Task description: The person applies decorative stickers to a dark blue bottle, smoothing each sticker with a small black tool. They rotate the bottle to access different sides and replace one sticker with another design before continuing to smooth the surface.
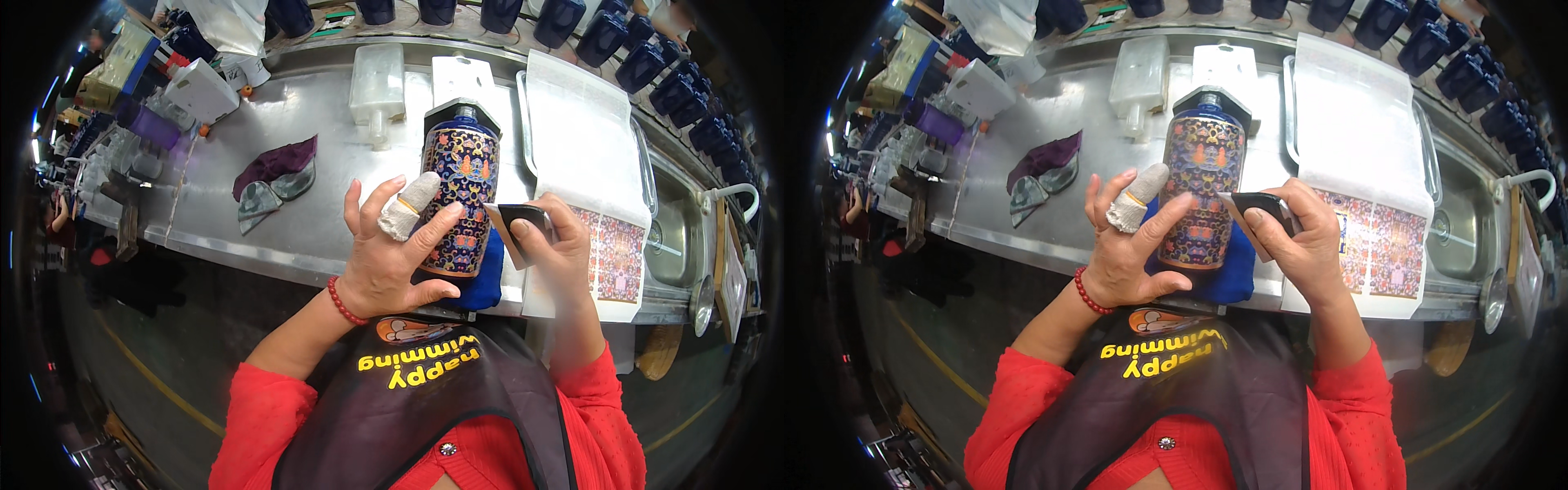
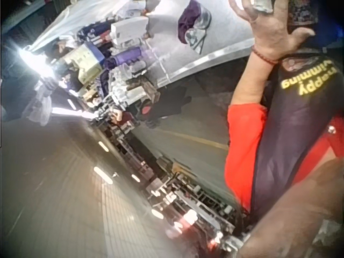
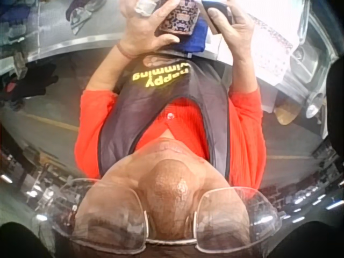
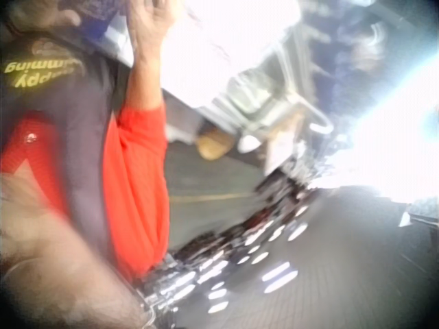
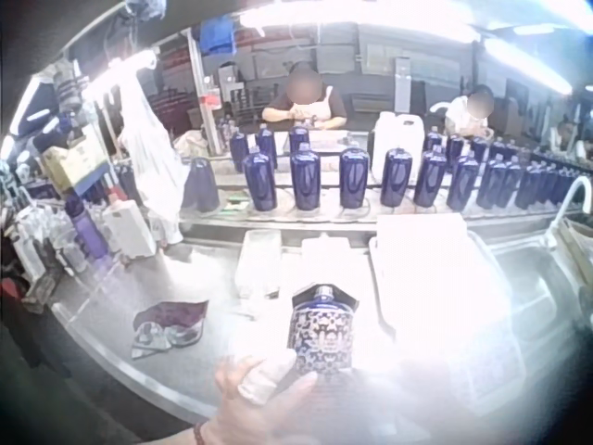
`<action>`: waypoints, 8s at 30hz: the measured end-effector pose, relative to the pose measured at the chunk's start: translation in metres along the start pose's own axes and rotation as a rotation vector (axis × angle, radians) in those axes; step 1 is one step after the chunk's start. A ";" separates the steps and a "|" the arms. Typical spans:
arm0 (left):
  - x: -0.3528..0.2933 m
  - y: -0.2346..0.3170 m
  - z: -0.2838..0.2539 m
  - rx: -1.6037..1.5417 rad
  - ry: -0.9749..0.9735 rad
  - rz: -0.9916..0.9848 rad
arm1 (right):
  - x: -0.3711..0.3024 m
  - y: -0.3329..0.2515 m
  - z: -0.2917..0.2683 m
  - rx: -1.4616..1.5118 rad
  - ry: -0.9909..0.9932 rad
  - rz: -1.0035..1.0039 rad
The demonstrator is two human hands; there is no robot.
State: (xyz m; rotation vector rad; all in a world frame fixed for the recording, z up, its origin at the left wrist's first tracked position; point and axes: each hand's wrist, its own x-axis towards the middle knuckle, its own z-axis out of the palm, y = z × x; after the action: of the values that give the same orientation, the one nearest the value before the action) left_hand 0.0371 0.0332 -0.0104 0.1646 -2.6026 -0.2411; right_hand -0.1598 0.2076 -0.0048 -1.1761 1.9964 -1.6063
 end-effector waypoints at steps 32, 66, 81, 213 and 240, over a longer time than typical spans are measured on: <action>0.033 -0.032 0.009 -0.116 0.047 0.268 | 0.000 0.002 0.003 0.150 0.068 0.074; -0.020 -0.016 0.023 -0.254 0.182 0.061 | 0.067 -0.060 0.009 -0.098 -0.123 0.046; 0.057 -0.041 0.008 0.068 -0.017 0.446 | 0.008 -0.002 -0.006 0.494 0.141 0.221; -0.152 -0.003 -0.237 -0.544 0.382 -0.748 | -0.061 -0.059 0.151 0.740 -1.108 0.148; -0.858 -0.102 -0.094 0.725 0.308 -2.101 | 0.049 -0.085 0.400 -1.030 -0.738 -1.301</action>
State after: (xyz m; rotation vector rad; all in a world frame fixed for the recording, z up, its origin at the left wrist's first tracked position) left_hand 0.8292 0.0603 -0.3677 2.6679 -1.0395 0.0876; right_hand 0.1193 -0.0932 -0.0412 -3.2033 1.4146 0.0285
